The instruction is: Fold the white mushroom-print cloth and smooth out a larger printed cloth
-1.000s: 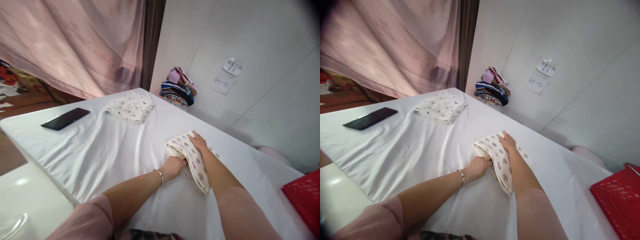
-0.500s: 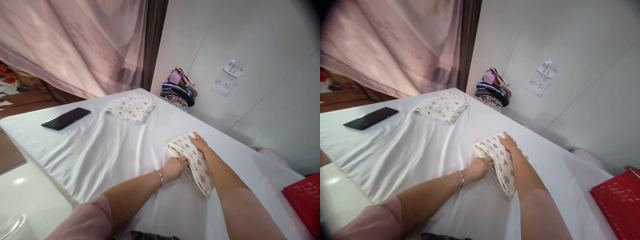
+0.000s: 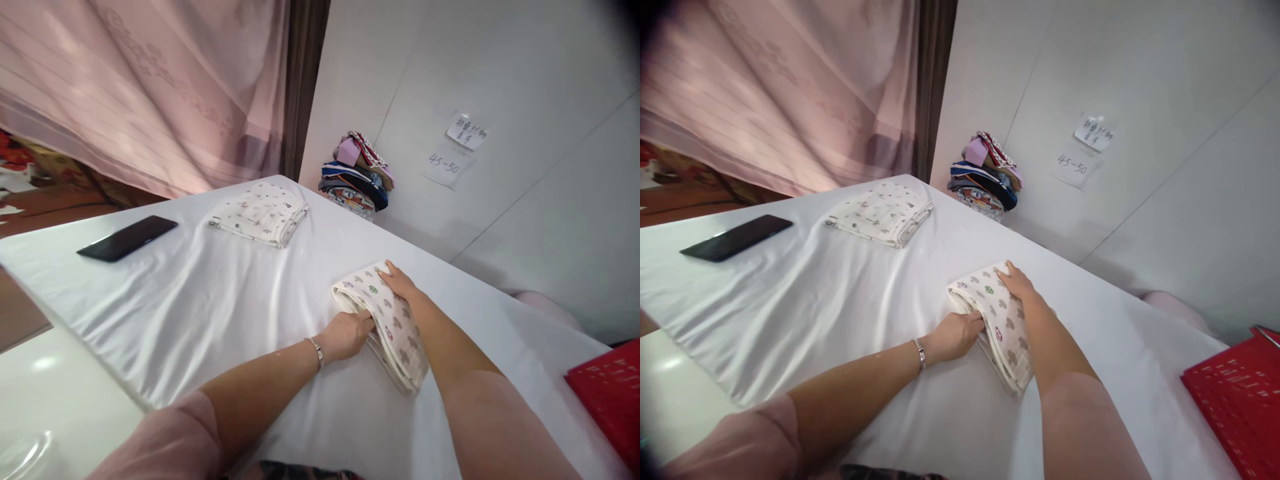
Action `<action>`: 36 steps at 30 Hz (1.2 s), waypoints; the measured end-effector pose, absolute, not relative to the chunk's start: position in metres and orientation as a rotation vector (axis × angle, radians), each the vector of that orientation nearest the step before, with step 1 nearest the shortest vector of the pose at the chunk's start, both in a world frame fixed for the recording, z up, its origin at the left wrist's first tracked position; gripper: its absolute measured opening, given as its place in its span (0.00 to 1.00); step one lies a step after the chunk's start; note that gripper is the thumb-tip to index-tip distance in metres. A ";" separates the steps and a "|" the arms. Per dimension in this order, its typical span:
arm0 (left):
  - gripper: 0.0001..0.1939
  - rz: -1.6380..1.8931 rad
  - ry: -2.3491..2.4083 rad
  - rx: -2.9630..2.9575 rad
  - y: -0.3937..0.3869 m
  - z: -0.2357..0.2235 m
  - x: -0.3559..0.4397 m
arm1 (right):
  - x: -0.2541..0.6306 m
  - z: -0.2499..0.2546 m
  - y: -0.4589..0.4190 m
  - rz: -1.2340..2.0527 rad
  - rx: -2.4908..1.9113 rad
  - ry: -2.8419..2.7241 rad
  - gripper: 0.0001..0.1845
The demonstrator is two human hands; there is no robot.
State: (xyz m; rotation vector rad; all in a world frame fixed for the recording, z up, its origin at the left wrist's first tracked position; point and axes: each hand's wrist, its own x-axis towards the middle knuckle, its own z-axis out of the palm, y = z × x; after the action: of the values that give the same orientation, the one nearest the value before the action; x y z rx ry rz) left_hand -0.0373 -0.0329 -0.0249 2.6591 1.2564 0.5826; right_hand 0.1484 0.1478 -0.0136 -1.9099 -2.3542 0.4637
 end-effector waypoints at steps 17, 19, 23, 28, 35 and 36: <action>0.11 0.470 1.235 2.667 -0.039 -0.026 -0.025 | 0.144 -0.014 0.143 0.350 -1.981 -2.379 0.35; 0.10 0.488 1.231 2.662 -0.038 -0.027 -0.025 | 0.145 -0.014 0.144 0.354 -1.978 -2.385 0.35; 0.09 0.536 1.206 2.649 -0.037 -0.028 -0.025 | 0.145 -0.013 0.145 0.363 -1.969 -2.407 0.35; 0.07 0.557 1.183 2.695 -0.040 -0.027 -0.027 | 0.142 -0.010 0.140 0.241 -2.036 -2.433 0.35; 0.07 0.541 1.169 2.715 -0.040 -0.031 -0.029 | 0.140 -0.009 0.134 0.207 -2.051 -2.411 0.35; 0.07 0.534 1.173 2.714 -0.040 -0.032 -0.029 | 0.141 -0.009 0.135 0.219 -2.051 -2.408 0.35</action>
State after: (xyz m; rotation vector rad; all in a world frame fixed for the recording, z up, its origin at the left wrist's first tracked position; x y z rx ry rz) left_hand -0.0286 -0.0401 -0.0316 2.7140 1.1725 0.5340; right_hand 0.1408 0.1345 -0.0093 -2.0512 -2.4081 0.2195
